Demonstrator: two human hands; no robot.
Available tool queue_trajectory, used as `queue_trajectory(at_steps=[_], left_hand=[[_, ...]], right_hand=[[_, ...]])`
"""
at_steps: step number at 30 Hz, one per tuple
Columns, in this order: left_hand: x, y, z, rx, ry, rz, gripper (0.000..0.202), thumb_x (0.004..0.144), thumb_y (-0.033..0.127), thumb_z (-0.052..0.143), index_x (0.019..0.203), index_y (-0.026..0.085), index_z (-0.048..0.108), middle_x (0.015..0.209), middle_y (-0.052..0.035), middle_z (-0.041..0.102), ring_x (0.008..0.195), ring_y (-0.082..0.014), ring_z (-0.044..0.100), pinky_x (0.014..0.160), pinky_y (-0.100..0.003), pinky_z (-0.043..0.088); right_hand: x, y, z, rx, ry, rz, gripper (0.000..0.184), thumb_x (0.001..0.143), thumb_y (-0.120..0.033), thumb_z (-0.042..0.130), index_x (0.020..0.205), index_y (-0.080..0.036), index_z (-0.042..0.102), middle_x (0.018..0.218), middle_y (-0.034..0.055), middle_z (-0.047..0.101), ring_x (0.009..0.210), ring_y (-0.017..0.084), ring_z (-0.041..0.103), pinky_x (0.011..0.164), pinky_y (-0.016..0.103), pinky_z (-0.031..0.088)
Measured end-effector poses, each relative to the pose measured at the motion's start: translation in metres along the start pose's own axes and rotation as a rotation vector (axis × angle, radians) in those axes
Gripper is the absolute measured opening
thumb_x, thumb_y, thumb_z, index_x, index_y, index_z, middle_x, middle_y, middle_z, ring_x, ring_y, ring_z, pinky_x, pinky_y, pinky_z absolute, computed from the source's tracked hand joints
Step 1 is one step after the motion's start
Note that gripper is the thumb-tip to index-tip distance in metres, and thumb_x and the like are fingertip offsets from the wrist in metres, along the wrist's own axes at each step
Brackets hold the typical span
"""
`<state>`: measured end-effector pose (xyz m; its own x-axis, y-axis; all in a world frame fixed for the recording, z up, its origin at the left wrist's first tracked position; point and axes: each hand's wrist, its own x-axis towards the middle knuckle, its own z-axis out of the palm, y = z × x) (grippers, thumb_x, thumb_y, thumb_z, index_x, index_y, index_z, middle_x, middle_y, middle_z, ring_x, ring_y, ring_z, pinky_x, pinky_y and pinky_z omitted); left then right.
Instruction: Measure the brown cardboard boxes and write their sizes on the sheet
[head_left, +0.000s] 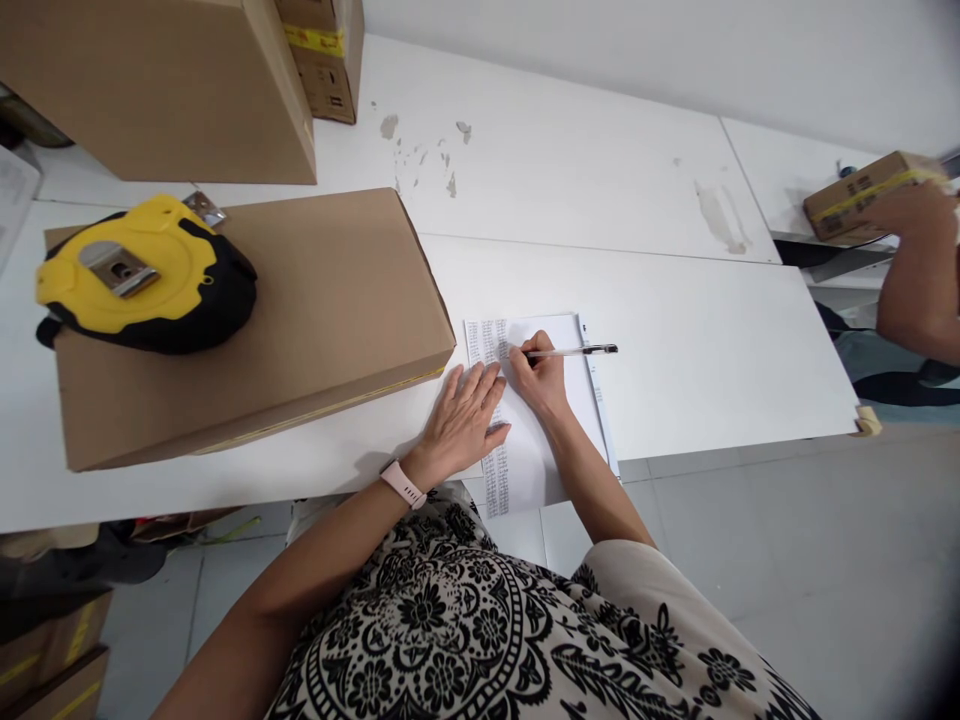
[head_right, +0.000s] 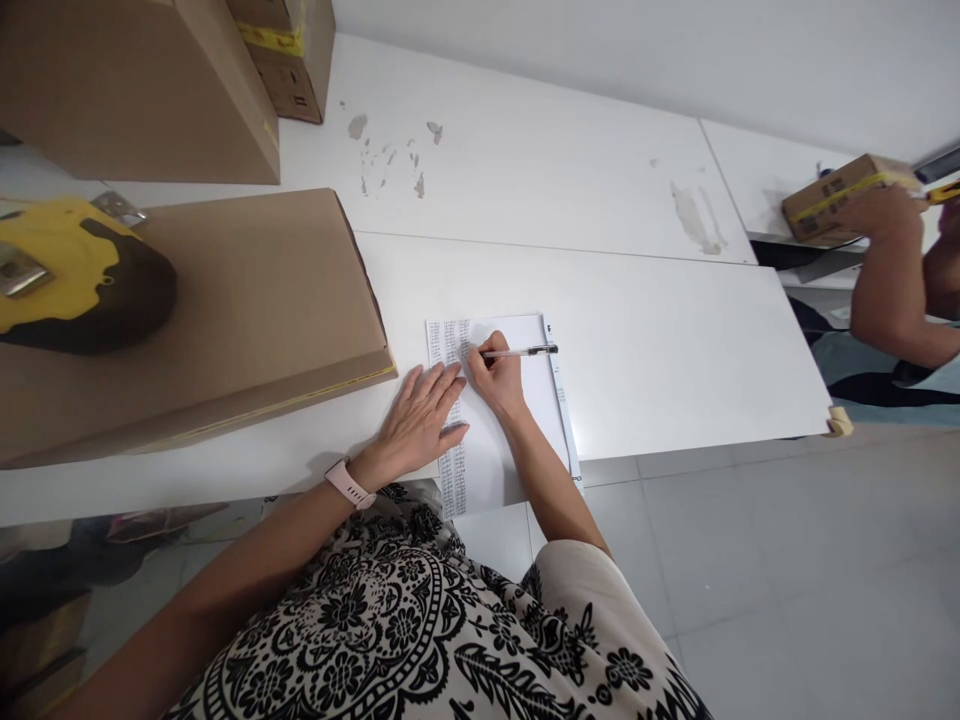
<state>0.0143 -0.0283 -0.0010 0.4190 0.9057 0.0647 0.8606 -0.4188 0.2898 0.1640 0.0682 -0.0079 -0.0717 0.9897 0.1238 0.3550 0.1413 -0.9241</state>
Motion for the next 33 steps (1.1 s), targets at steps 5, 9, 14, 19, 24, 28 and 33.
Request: queue_trajectory(at_steps=[5,9,14,19,24,28,33], left_hand=[[-0.0001,0.0002,0.0001,0.001,0.0,-0.001,0.065,0.102,0.049,0.044,0.151,0.007,0.044,0.164,-0.0189,0.039,0.152,-0.0352,0.032,0.126,-0.055,0.017],[-0.0004,0.0,0.0015,-0.013,0.008,-0.002,0.065,0.102,0.049,0.044,0.151,0.008,0.043,0.164,-0.0188,0.039,0.152,-0.0351,0.032,0.126,-0.055,0.017],[-0.0003,0.0004,0.0,-0.012,-0.004,-0.006,0.064,0.102,0.049,0.044,0.152,0.009,0.043,0.164,-0.0182,0.039,0.153,-0.0345,0.031,0.126,-0.055,0.016],[-0.0001,0.0003,0.0001,-0.001,-0.004,-0.001,0.066,0.102,0.049,0.045,0.151,0.006,0.043,0.164,-0.0189,0.038,0.152,-0.0354,0.032,0.126,-0.055,0.017],[-0.0003,0.0,0.0014,0.003,0.007,-0.002,0.065,0.101,0.05,0.046,0.151,0.009,0.043,0.165,-0.0178,0.038,0.152,-0.0342,0.032,0.126,-0.055,0.017],[-0.0004,0.0003,0.0004,0.003,0.002,-0.001,0.064,0.101,0.049,0.047,0.151,0.009,0.044,0.165,-0.018,0.038,0.152,-0.0345,0.032,0.126,-0.055,0.017],[-0.0002,0.0007,-0.0006,0.001,0.005,0.001,0.065,0.102,0.049,0.046,0.15,0.006,0.044,0.164,-0.0187,0.038,0.151,-0.0354,0.033,0.126,-0.056,0.018]], right_hand=[[0.0002,0.0008,0.0003,0.003,-0.001,0.005,0.029,0.081,-0.032,0.067,0.069,-0.025,0.042,0.057,-0.0071,0.041,0.054,0.011,0.037,0.053,0.027,0.032],[0.0003,0.0007,-0.0004,0.006,-0.01,0.007,0.029,0.08,-0.031,0.067,0.068,-0.024,0.041,0.057,-0.0072,0.041,0.054,0.011,0.036,0.053,0.027,0.031],[0.0002,-0.0004,-0.0012,0.006,-0.014,0.021,0.028,0.079,-0.03,0.066,0.068,-0.025,0.041,0.056,-0.0071,0.041,0.054,0.011,0.037,0.053,0.027,0.031],[0.0001,-0.0008,-0.0008,0.02,-0.008,0.029,0.028,0.08,-0.029,0.066,0.068,-0.025,0.041,0.057,-0.0071,0.041,0.054,0.011,0.037,0.053,0.027,0.031],[0.0001,-0.0018,-0.0004,0.022,-0.012,0.034,0.028,0.079,-0.029,0.066,0.066,-0.024,0.041,0.057,-0.0068,0.041,0.055,0.011,0.037,0.053,0.027,0.032],[0.0002,-0.0019,0.0001,0.029,0.014,0.036,0.027,0.078,-0.027,0.065,0.067,-0.025,0.04,0.057,-0.0069,0.04,0.055,0.011,0.037,0.053,0.027,0.031],[-0.0001,-0.0007,0.0006,0.037,0.021,0.032,0.024,0.078,-0.027,0.063,0.067,-0.024,0.041,0.057,-0.0075,0.04,0.054,0.01,0.036,0.053,0.026,0.031]])
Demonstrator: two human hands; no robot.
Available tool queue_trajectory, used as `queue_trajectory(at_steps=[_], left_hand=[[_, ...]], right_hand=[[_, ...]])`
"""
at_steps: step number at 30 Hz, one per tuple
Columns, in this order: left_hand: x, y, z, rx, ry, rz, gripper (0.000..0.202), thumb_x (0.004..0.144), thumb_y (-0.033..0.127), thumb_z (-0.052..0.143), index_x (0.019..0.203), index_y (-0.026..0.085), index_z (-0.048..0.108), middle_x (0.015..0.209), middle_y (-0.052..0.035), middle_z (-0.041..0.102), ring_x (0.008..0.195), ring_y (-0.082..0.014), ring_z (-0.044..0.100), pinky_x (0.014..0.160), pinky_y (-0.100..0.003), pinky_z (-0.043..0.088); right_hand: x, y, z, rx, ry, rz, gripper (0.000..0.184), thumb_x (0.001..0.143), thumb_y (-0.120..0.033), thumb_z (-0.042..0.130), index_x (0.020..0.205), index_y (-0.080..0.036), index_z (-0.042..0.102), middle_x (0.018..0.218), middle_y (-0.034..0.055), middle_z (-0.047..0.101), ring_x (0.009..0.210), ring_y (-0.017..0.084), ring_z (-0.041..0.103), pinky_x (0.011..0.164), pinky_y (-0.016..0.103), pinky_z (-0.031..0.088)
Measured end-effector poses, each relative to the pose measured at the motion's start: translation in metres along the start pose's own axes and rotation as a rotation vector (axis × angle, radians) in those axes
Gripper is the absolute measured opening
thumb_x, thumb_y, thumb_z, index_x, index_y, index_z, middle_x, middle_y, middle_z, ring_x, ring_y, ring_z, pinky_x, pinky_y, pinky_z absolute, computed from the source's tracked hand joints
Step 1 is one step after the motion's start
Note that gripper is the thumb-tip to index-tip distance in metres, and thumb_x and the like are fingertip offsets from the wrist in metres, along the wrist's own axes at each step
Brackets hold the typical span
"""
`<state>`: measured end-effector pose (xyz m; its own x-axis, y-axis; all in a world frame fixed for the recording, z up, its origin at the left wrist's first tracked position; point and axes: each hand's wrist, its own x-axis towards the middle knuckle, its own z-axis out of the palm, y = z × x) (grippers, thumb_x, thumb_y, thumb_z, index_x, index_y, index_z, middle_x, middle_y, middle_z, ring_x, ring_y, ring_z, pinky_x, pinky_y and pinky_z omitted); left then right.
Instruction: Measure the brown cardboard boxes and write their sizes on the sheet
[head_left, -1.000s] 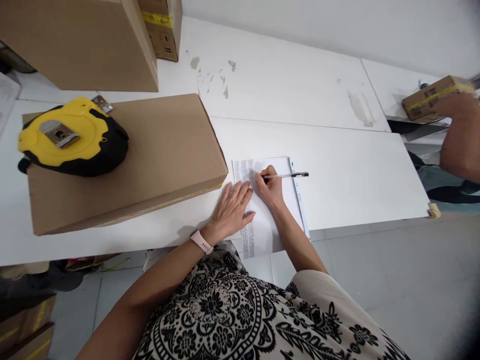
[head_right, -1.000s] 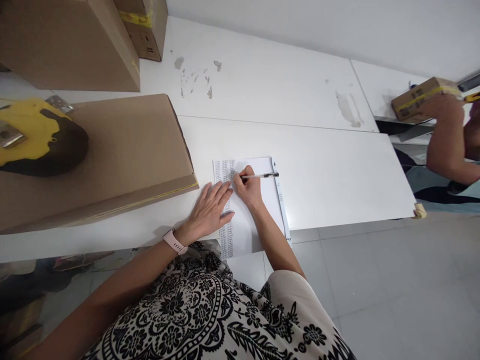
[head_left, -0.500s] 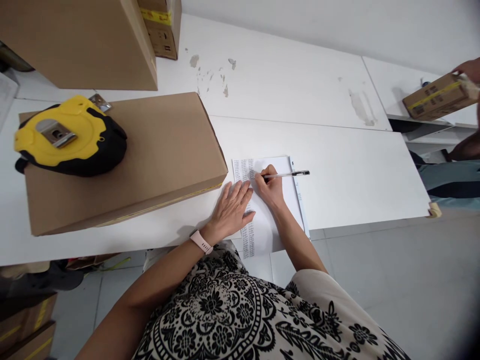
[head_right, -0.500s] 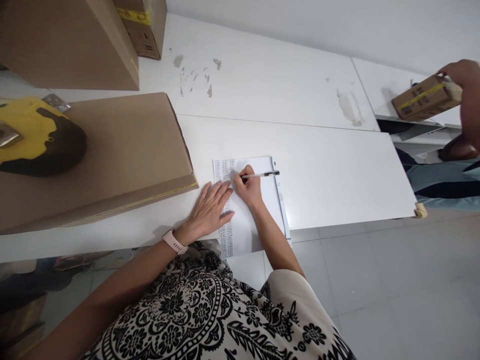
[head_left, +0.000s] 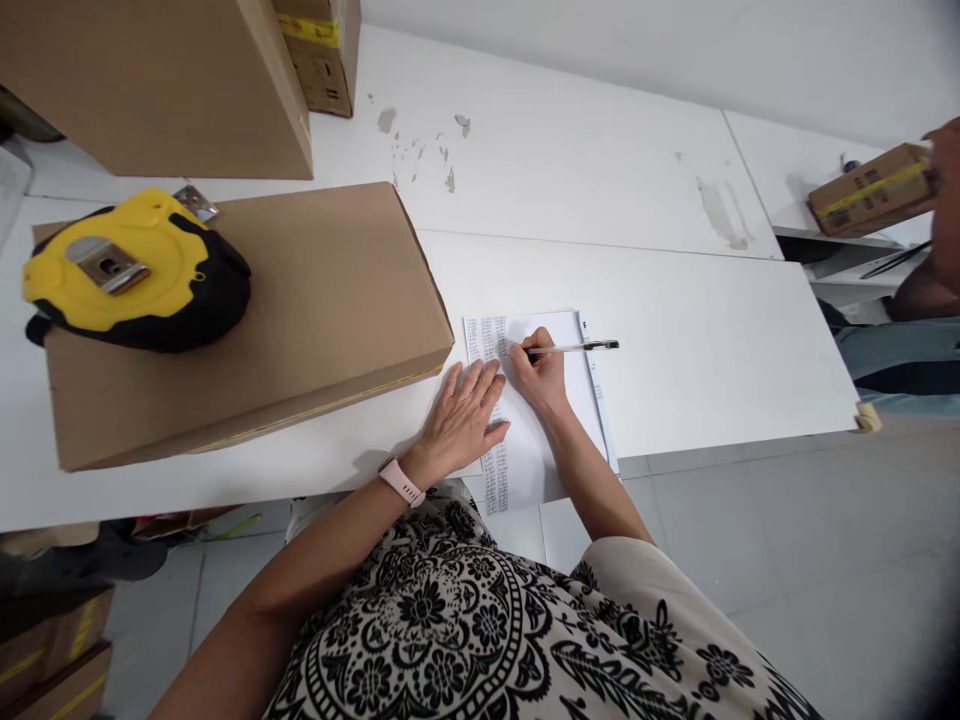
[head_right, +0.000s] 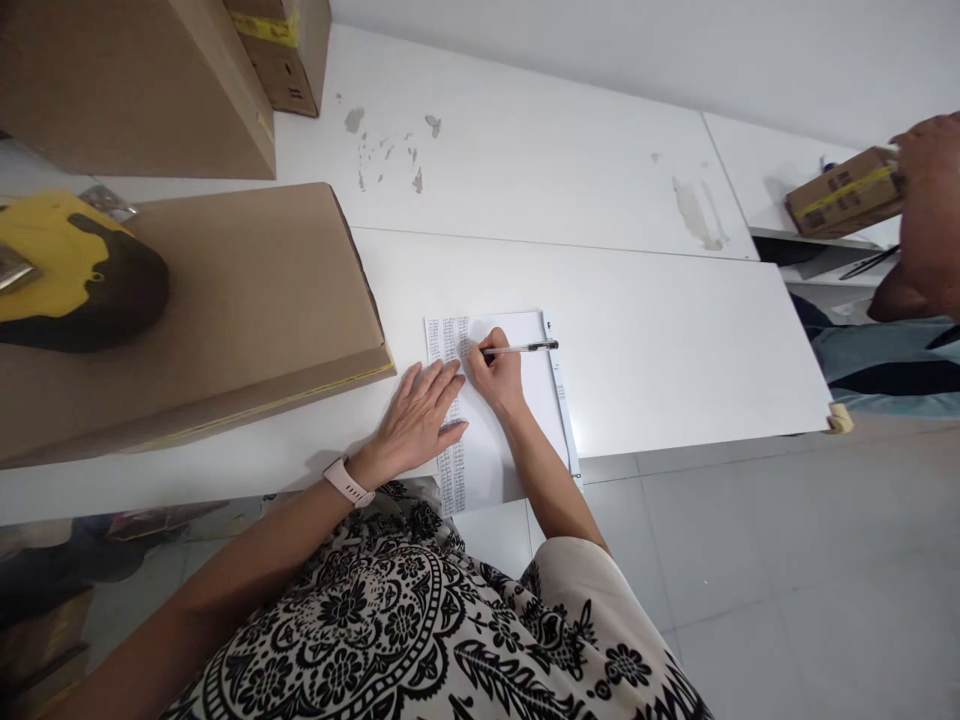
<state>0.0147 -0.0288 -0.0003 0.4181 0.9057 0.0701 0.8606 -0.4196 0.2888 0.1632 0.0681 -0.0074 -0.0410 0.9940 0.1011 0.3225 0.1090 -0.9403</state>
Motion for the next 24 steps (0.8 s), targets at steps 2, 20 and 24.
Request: queue_trajectory(at_steps=[2,20,24], left_hand=[[0.0,0.0,0.0001,0.0,0.002,0.003,0.065,0.102,0.049,0.046,0.15,0.006,0.044,0.164,-0.0188,0.038,0.151,-0.0356,0.033,0.126,-0.056,0.018],[-0.0005,-0.0005,0.002,0.018,0.005,-0.002,0.065,0.101,0.05,0.047,0.151,0.007,0.045,0.165,-0.0178,0.038,0.151,-0.0346,0.033,0.126,-0.055,0.017],[-0.0008,-0.0006,0.0019,0.018,0.009,-0.001,0.066,0.101,0.05,0.047,0.151,0.007,0.044,0.164,-0.0177,0.039,0.151,-0.0346,0.033,0.126,-0.055,0.018]], right_hand=[[-0.0002,0.0001,-0.0002,0.001,-0.004,0.0,0.024,0.077,-0.026,0.062,0.067,-0.024,0.041,0.057,-0.0077,0.04,0.054,0.01,0.036,0.053,0.026,0.031],[0.0013,-0.0006,-0.0019,-0.027,-0.018,-0.02,0.024,0.078,-0.027,0.062,0.068,-0.024,0.041,0.056,-0.0076,0.041,0.055,0.01,0.037,0.053,0.026,0.031],[0.0014,0.0002,-0.0026,-0.026,-0.007,-0.022,0.025,0.078,-0.027,0.062,0.067,-0.024,0.04,0.057,-0.0077,0.04,0.055,0.01,0.037,0.054,0.026,0.031]])
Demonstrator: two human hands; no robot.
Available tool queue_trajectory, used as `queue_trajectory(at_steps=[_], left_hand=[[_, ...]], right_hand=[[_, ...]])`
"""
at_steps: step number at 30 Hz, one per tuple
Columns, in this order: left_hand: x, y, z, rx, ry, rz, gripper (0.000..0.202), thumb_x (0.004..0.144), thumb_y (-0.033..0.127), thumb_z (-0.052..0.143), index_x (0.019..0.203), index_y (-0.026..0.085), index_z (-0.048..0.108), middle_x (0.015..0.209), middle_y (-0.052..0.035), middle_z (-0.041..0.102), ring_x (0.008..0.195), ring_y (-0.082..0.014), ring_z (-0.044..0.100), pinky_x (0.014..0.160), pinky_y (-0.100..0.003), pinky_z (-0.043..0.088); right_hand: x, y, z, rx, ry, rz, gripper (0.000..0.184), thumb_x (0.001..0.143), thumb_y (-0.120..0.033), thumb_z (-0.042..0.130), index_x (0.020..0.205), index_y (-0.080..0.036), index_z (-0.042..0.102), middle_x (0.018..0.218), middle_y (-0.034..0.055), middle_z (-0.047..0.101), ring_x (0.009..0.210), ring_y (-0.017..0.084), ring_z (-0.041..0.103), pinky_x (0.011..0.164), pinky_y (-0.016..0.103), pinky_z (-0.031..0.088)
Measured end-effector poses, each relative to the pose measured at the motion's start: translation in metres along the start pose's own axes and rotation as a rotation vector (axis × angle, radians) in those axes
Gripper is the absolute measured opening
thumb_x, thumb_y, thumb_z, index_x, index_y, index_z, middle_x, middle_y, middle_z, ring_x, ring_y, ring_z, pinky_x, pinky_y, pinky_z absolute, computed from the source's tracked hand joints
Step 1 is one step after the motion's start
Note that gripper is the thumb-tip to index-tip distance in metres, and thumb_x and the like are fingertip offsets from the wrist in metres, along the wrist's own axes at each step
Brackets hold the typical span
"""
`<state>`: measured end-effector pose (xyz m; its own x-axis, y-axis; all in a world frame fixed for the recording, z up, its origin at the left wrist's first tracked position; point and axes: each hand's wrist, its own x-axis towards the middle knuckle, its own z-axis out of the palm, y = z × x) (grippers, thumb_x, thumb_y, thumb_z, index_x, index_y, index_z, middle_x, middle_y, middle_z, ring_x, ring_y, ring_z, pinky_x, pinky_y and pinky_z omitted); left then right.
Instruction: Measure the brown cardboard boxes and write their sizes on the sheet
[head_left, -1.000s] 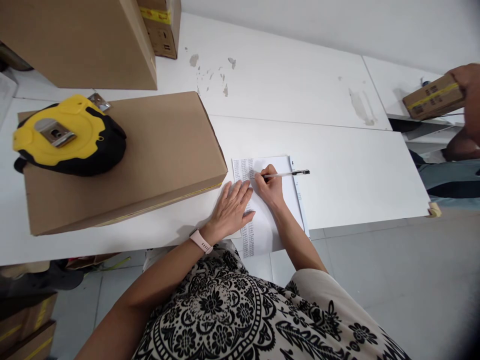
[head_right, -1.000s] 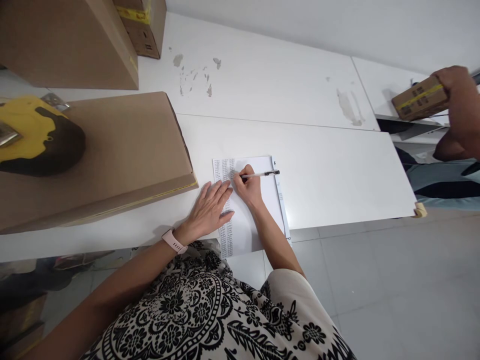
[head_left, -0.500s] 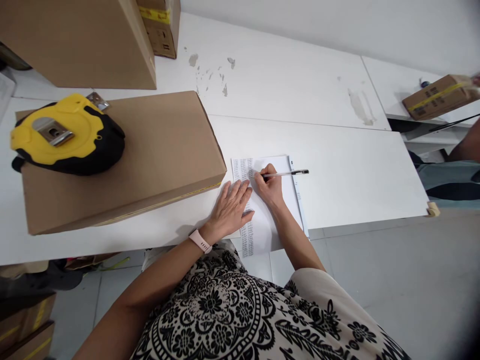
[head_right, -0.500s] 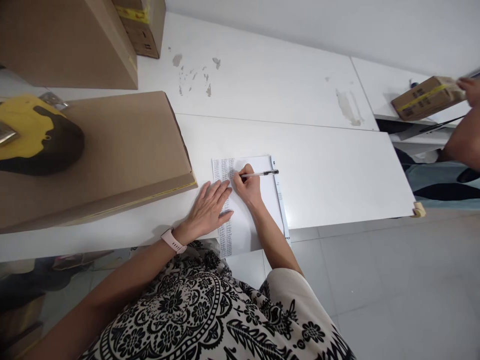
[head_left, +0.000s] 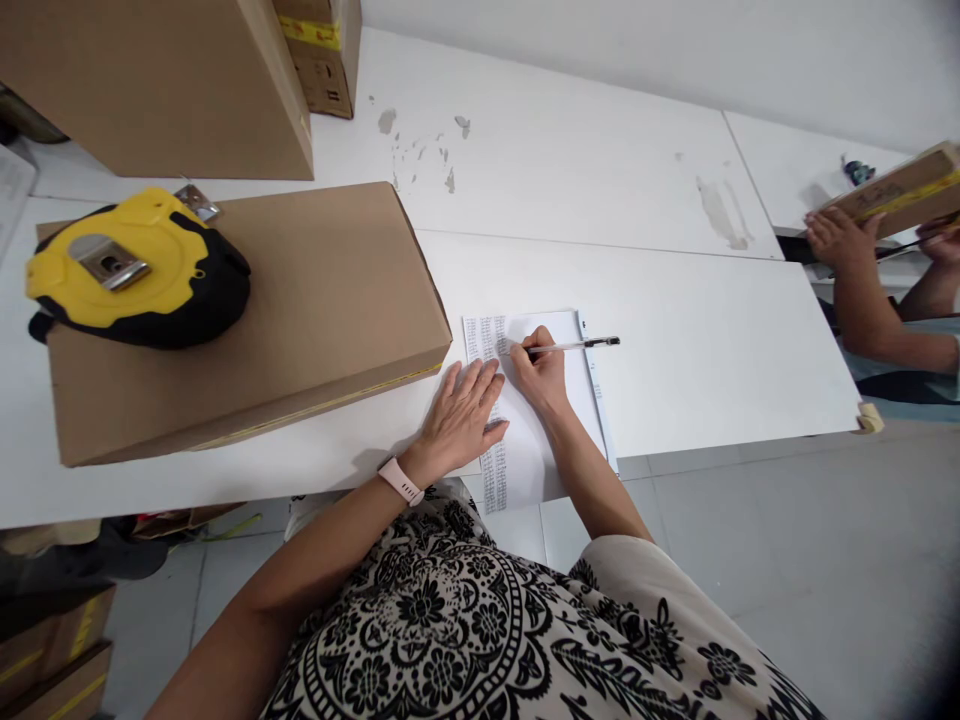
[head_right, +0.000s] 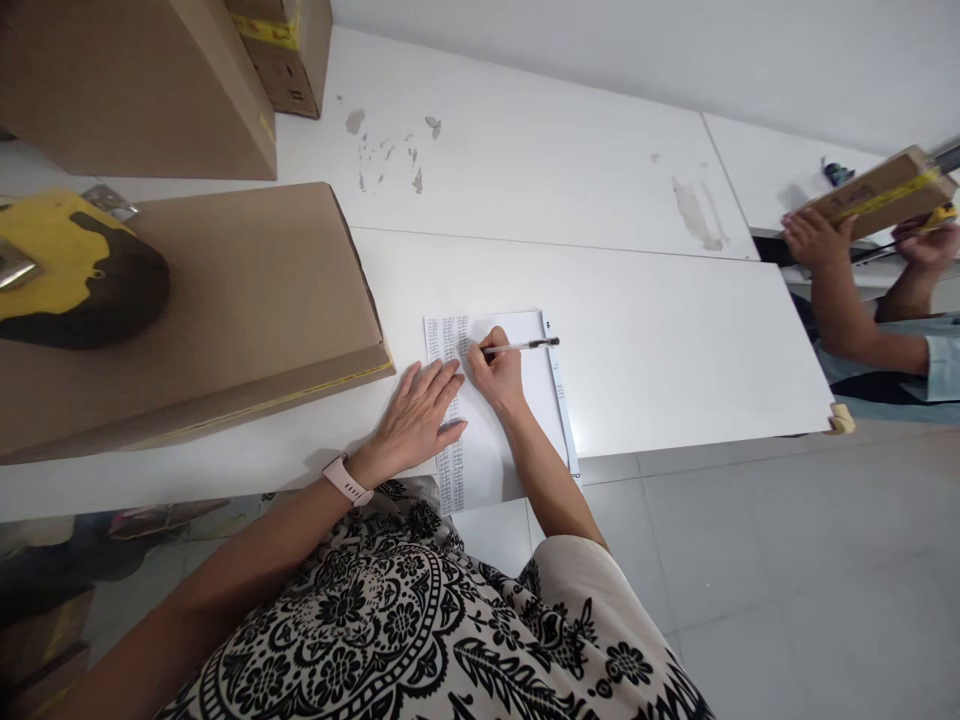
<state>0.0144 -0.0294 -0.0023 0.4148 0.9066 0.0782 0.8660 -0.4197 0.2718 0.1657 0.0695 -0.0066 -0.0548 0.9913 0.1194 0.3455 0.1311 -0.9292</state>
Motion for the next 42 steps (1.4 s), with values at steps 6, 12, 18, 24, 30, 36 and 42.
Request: queue_trajectory(at_steps=[6,12,18,24,30,36,42], left_hand=[[0.0003,0.0002,-0.0016,0.006,-0.016,-0.002,0.065,0.102,0.05,0.045,0.151,0.007,0.044,0.165,-0.0176,0.038,0.151,-0.0346,0.033,0.126,-0.055,0.018],[0.0006,0.0003,-0.0012,0.0,-0.023,-0.006,0.065,0.102,0.05,0.046,0.152,0.008,0.043,0.165,-0.0174,0.037,0.152,-0.0342,0.032,0.126,-0.054,0.017],[0.0003,-0.0002,-0.0008,-0.005,-0.019,-0.002,0.065,0.102,0.05,0.045,0.152,0.007,0.043,0.165,-0.0177,0.037,0.152,-0.0347,0.032,0.126,-0.055,0.017],[0.0,-0.0001,-0.0006,-0.015,-0.012,-0.003,0.064,0.102,0.05,0.045,0.151,0.009,0.043,0.165,-0.0177,0.037,0.152,-0.0347,0.032,0.127,-0.055,0.016],[-0.0001,-0.0003,0.0001,-0.025,-0.004,-0.003,0.063,0.101,0.049,0.045,0.152,0.011,0.043,0.165,-0.0179,0.038,0.152,-0.0352,0.032,0.126,-0.055,0.016],[-0.0005,-0.0006,0.0008,-0.022,-0.002,0.0,0.063,0.102,0.049,0.043,0.152,0.01,0.043,0.165,-0.0178,0.037,0.152,-0.0348,0.032,0.126,-0.055,0.016],[-0.0005,-0.0003,0.0006,-0.015,0.003,0.0,0.064,0.102,0.049,0.044,0.151,0.009,0.043,0.165,-0.018,0.038,0.152,-0.0348,0.033,0.126,-0.055,0.016]], right_hand=[[-0.0003,0.0014,0.0006,-0.004,0.015,0.007,0.024,0.078,-0.027,0.062,0.068,-0.024,0.041,0.057,-0.0077,0.041,0.055,0.01,0.037,0.054,0.026,0.031],[-0.0002,0.0027,0.0004,-0.028,0.007,-0.007,0.025,0.079,-0.026,0.062,0.068,-0.025,0.039,0.057,-0.0079,0.04,0.054,0.01,0.037,0.054,0.026,0.031],[-0.0003,0.0013,-0.0002,-0.034,0.011,-0.003,0.024,0.078,-0.026,0.06,0.068,-0.025,0.039,0.056,-0.0081,0.039,0.054,0.01,0.036,0.053,0.026,0.03],[0.0002,-0.0028,-0.0016,-0.038,-0.001,0.013,0.023,0.077,-0.026,0.061,0.067,-0.025,0.039,0.056,-0.0076,0.04,0.054,0.011,0.037,0.053,0.027,0.031],[0.0002,-0.0016,-0.0011,-0.022,0.004,0.022,0.025,0.078,-0.028,0.062,0.068,-0.025,0.04,0.057,-0.0075,0.04,0.056,0.011,0.036,0.053,0.026,0.031],[0.0002,0.0016,-0.001,-0.021,0.023,0.013,0.025,0.079,-0.028,0.063,0.069,-0.024,0.04,0.058,-0.0081,0.038,0.055,0.01,0.035,0.053,0.026,0.031],[0.0007,0.0009,-0.0017,-0.019,0.008,0.006,0.024,0.078,-0.026,0.061,0.068,-0.024,0.04,0.057,-0.0079,0.04,0.056,0.01,0.036,0.054,0.026,0.031]])
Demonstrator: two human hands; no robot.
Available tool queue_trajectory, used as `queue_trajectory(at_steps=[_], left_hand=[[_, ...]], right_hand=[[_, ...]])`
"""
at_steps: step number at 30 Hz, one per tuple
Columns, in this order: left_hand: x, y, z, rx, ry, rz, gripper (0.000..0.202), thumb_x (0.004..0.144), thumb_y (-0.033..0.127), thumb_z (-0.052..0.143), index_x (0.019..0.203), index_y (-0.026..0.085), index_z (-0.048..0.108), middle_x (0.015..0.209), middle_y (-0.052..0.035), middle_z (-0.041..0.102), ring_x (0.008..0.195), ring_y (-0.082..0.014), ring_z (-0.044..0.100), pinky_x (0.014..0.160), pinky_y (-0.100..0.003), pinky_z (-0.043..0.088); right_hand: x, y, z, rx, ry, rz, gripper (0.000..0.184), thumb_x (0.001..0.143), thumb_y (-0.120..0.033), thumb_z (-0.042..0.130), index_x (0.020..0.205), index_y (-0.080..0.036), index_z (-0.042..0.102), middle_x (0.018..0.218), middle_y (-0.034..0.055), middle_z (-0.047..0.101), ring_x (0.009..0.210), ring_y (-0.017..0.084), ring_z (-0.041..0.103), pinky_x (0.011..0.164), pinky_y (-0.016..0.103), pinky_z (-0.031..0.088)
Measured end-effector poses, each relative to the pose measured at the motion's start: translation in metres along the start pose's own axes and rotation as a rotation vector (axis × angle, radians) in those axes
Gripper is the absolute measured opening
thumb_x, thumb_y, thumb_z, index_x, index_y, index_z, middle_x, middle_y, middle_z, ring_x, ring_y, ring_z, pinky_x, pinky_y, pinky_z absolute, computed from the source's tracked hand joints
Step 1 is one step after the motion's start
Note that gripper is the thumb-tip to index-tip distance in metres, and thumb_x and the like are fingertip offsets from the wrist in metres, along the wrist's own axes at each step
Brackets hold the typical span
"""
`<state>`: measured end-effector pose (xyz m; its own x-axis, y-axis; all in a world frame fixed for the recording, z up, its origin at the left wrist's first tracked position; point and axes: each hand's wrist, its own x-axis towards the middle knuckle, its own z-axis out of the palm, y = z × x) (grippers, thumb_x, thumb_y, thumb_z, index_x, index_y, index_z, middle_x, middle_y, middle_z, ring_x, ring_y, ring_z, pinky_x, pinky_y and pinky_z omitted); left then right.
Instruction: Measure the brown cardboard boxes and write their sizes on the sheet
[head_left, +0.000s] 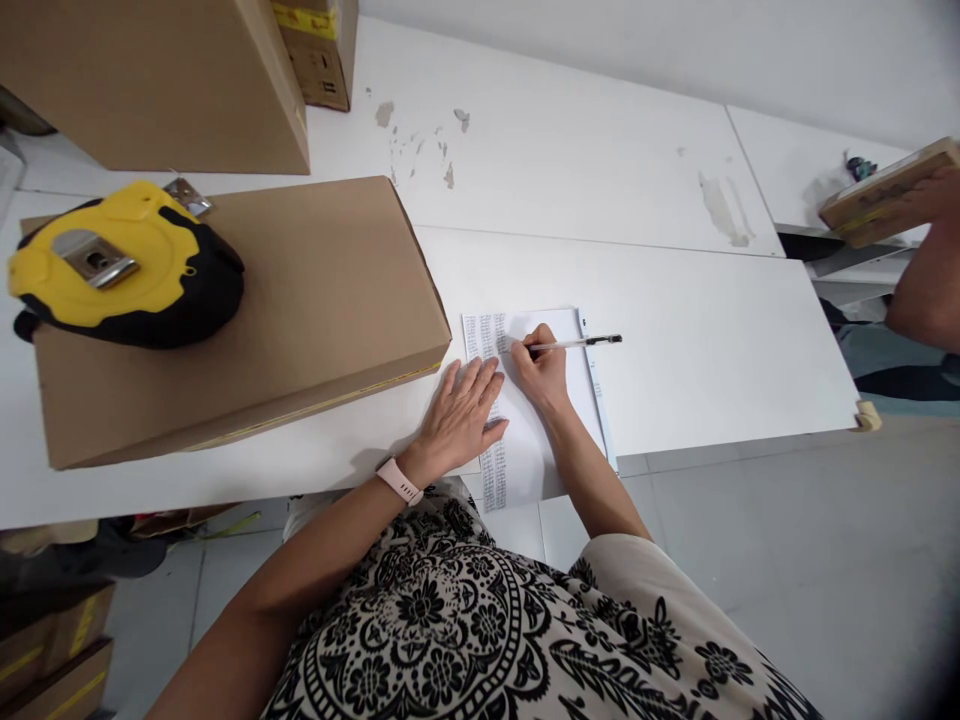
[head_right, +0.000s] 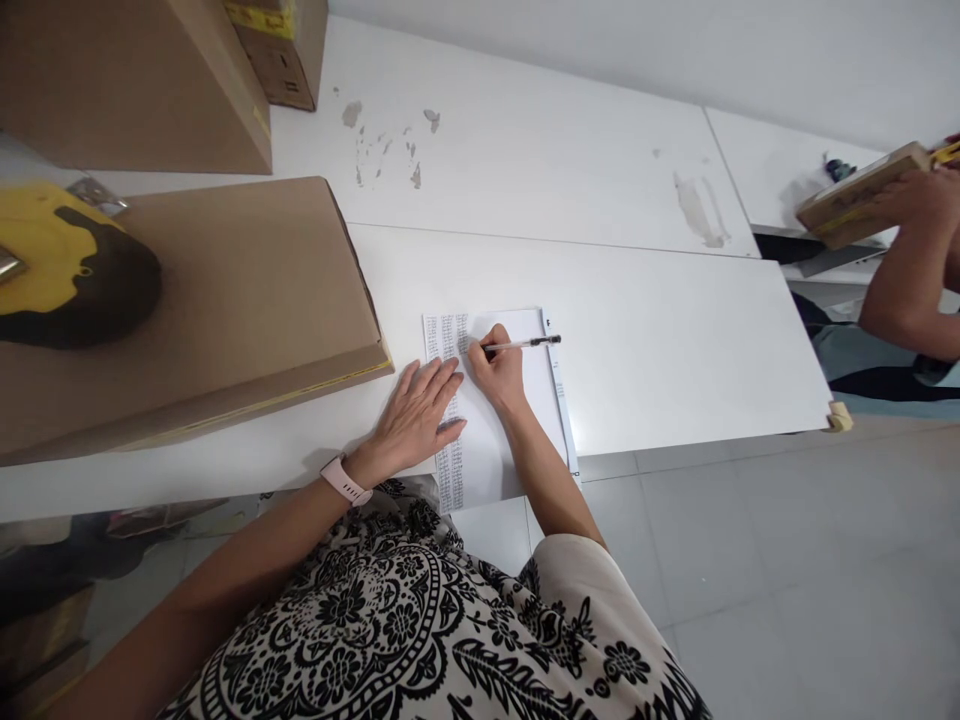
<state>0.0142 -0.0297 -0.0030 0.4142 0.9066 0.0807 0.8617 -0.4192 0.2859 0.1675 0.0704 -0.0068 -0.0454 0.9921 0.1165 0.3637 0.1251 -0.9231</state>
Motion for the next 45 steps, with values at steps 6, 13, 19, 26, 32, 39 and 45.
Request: queue_trajectory(at_steps=[6,13,19,26,32,39,45], left_hand=[[0.0,0.0,0.0,0.004,-0.001,0.002,0.064,0.102,0.049,0.044,0.151,0.008,0.043,0.165,-0.0181,0.038,0.151,-0.0349,0.033,0.126,-0.055,0.017],[0.0,0.0,0.0,-0.011,0.005,0.003,0.064,0.102,0.048,0.044,0.152,0.009,0.043,0.165,-0.018,0.038,0.152,-0.0353,0.032,0.127,-0.055,0.016],[0.0,-0.001,0.001,0.0,-0.001,0.005,0.064,0.102,0.049,0.044,0.151,0.008,0.043,0.165,-0.018,0.037,0.152,-0.0355,0.032,0.126,-0.055,0.016],[0.0,0.0,-0.001,0.001,0.004,0.008,0.064,0.102,0.048,0.043,0.152,0.007,0.043,0.165,-0.0187,0.038,0.151,-0.0355,0.033,0.126,-0.056,0.017],[0.0,0.0,0.0,-0.005,0.002,0.004,0.064,0.101,0.049,0.044,0.152,0.01,0.042,0.165,-0.0177,0.038,0.152,-0.0353,0.033,0.126,-0.055,0.017],[0.001,-0.001,-0.002,-0.014,0.002,0.003,0.064,0.101,0.048,0.047,0.151,0.008,0.044,0.165,-0.0177,0.038,0.151,-0.0352,0.034,0.126,-0.056,0.018],[-0.001,0.001,-0.003,-0.085,0.126,0.006,0.05,0.1,0.038,0.051,0.14,0.008,0.055,0.156,-0.0192,0.05,0.145,-0.0334,0.043,0.123,-0.053,0.031]], right_hand=[[0.0,0.001,0.0,-0.013,0.014,0.0,0.023,0.078,-0.025,0.061,0.068,-0.024,0.04,0.056,-0.008,0.039,0.055,0.011,0.036,0.054,0.026,0.031],[0.0,0.001,-0.001,-0.004,0.009,0.0,0.025,0.08,-0.028,0.062,0.069,-0.025,0.04,0.057,-0.008,0.039,0.055,0.01,0.037,0.054,0.026,0.031],[0.001,0.001,-0.001,-0.002,0.016,0.027,0.025,0.078,-0.027,0.063,0.069,-0.024,0.04,0.058,-0.0082,0.038,0.054,0.01,0.036,0.053,0.026,0.031],[0.001,0.002,-0.001,-0.009,0.016,0.004,0.023,0.079,-0.026,0.061,0.07,-0.025,0.04,0.057,-0.0082,0.039,0.055,0.01,0.036,0.054,0.026,0.03],[0.001,0.002,-0.001,-0.014,0.022,0.01,0.024,0.078,-0.027,0.063,0.069,-0.024,0.04,0.058,-0.008,0.038,0.055,0.01,0.035,0.053,0.026,0.029],[0.003,0.007,-0.001,-0.002,0.103,-0.067,0.021,0.088,-0.033,0.062,0.078,-0.025,0.046,0.066,-0.0056,0.045,0.06,0.013,0.04,0.059,0.028,0.035],[0.01,0.019,-0.008,-0.324,0.035,-0.314,0.023,0.094,-0.019,0.047,0.109,-0.025,0.064,0.098,0.0062,0.065,0.093,0.023,0.057,0.084,0.037,0.047]])
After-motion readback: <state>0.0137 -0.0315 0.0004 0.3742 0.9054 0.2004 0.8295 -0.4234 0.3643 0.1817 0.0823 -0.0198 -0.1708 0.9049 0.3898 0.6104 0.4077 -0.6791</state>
